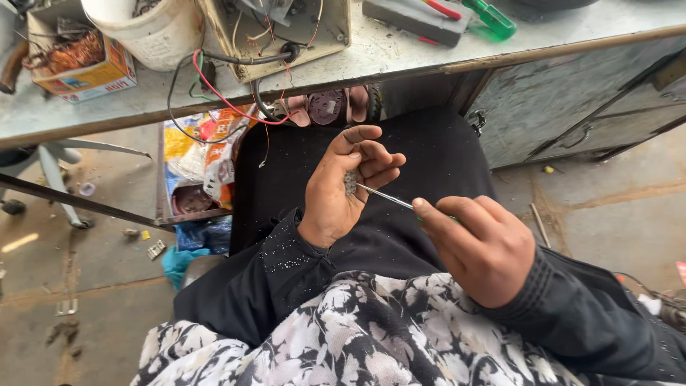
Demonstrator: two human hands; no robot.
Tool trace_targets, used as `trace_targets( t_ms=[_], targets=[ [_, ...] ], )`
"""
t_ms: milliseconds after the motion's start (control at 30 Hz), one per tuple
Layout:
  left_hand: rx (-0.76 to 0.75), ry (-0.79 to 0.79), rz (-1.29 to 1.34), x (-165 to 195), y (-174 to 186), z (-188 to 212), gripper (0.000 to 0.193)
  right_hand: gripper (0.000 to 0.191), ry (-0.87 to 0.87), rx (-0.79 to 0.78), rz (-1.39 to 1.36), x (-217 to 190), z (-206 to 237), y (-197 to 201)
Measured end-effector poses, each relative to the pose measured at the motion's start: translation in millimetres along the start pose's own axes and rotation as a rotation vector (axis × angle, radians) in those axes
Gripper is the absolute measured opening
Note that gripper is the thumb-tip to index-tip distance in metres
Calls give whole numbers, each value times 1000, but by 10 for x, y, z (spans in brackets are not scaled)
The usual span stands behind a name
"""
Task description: The person sits on the floor and uses a screwdriver to manipulate a small white electrical component held in their left hand. They repeatedly insert the screwdriver into the component's slots and turn it, occasionally adjusting their grip on the object.
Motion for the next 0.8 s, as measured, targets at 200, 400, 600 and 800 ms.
trace_targets(
  t_ms=[200,400,600,800],
  targets=[
    [-23,68,167,17,-15,47,44,34,-71,-67,-173,-2,15,25],
    [-52,42,163,23,-38,81,43,33,-111,-115,-231,-41,26,-27],
    [-24,38,101,22,-51,102,43,32,-106,-139,-233,-53,33,-58],
    [-22,21,47,24,-74,110,43,31,-92,-106,-170,-101,27,-58]
  ],
)
Point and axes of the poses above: each hand's wrist, its own z-axis away from the middle knuckle, its own y-axis out of the back of the hand, x = y × z, the point moved 2 cm from there along -z, towards the middle knuckle, and after that the axes turned 13 degrees about z, right-handed, at the moved point
